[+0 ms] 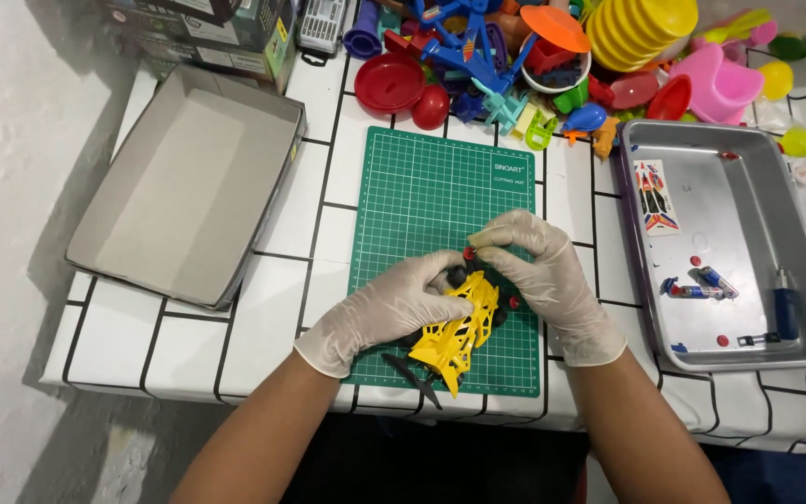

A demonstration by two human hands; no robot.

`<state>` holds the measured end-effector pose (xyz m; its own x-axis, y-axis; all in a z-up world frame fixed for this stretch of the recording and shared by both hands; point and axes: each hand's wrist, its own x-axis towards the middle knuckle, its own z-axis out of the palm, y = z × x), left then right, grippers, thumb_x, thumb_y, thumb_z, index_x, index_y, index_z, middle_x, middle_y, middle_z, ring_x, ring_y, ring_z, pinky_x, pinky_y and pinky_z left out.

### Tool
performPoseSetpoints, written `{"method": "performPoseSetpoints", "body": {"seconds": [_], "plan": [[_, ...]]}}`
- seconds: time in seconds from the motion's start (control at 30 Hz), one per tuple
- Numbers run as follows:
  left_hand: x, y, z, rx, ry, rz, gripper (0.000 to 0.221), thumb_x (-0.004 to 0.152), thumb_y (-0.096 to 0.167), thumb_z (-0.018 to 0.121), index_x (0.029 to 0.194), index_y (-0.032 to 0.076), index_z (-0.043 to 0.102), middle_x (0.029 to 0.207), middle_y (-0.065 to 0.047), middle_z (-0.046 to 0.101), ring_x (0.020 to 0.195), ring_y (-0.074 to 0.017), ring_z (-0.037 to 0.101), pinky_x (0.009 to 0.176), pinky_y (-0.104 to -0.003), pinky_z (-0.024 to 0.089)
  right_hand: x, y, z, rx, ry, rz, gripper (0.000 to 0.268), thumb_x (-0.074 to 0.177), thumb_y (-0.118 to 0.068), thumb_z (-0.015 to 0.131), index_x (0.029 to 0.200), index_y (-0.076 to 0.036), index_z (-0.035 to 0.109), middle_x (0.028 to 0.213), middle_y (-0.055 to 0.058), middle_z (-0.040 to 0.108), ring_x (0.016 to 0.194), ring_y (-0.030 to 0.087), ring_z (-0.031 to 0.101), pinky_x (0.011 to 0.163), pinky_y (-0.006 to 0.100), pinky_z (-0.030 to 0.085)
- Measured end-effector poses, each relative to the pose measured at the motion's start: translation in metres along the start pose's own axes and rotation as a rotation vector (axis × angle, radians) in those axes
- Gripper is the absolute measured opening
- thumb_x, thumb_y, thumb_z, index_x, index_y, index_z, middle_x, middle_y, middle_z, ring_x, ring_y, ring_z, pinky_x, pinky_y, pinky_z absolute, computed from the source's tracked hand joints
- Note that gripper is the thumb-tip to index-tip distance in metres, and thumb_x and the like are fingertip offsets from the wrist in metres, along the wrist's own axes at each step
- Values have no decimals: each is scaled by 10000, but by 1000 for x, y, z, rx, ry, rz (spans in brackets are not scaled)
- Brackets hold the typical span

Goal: Assembling a miniature toy car model by snapping plastic parts and gears into a chassis on a cutting mat.

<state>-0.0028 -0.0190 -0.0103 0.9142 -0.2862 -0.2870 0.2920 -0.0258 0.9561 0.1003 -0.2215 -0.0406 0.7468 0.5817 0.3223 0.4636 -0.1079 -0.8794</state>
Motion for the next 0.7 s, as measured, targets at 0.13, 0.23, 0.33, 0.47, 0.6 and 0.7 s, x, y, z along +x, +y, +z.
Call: {"method": "performPoseSetpoints", "body": {"seconds": [0.13,0.23,0.33,0.47,0.6,0.7], "plan": [[4,-6,0,26,3,-14,671,797,225,818,1397,43,581,957,-45,657,842,-113,624,806,-261,566,0,-1,1,-20,-13,-13,95,863,-42,798,957,-30,795,936,138,725,887,255,700,857,379,557],[1,-3,0,24,5,-27,694,790,228,819,1409,36,571,958,-50,658,846,-114,621,809,-259,560,0,2,1,-38,-15,-37,87,868,-59,801,953,-43,801,941,125,724,903,255,710,861,377,559],[1,0,0,41,1,-26,698,799,224,805,1422,30,558,959,-62,651,871,-131,623,827,-271,558,1,-1,2,-59,-2,-63,84,860,-35,805,944,-34,800,931,129,716,902,262,713,859,383,560],[2,-3,0,38,1,-20,707,800,223,810,1426,19,552,960,-62,650,868,-128,615,822,-268,559,0,-2,2,-79,-15,-62,89,857,-19,801,944,-39,801,934,132,714,903,272,712,856,387,557],[4,-6,-1,52,-2,-1,708,800,219,812,1425,15,554,955,-65,652,864,-136,628,818,-274,566,0,-4,2,-88,-14,-47,88,859,-16,798,944,-40,801,938,128,710,907,264,708,858,384,558],[3,-4,1,54,6,-14,711,799,224,809,1429,21,552,959,-68,653,883,-148,633,844,-295,559,-1,0,1,-142,-17,-73,89,864,-30,801,951,-48,804,932,128,714,908,281,708,856,399,564]]}}
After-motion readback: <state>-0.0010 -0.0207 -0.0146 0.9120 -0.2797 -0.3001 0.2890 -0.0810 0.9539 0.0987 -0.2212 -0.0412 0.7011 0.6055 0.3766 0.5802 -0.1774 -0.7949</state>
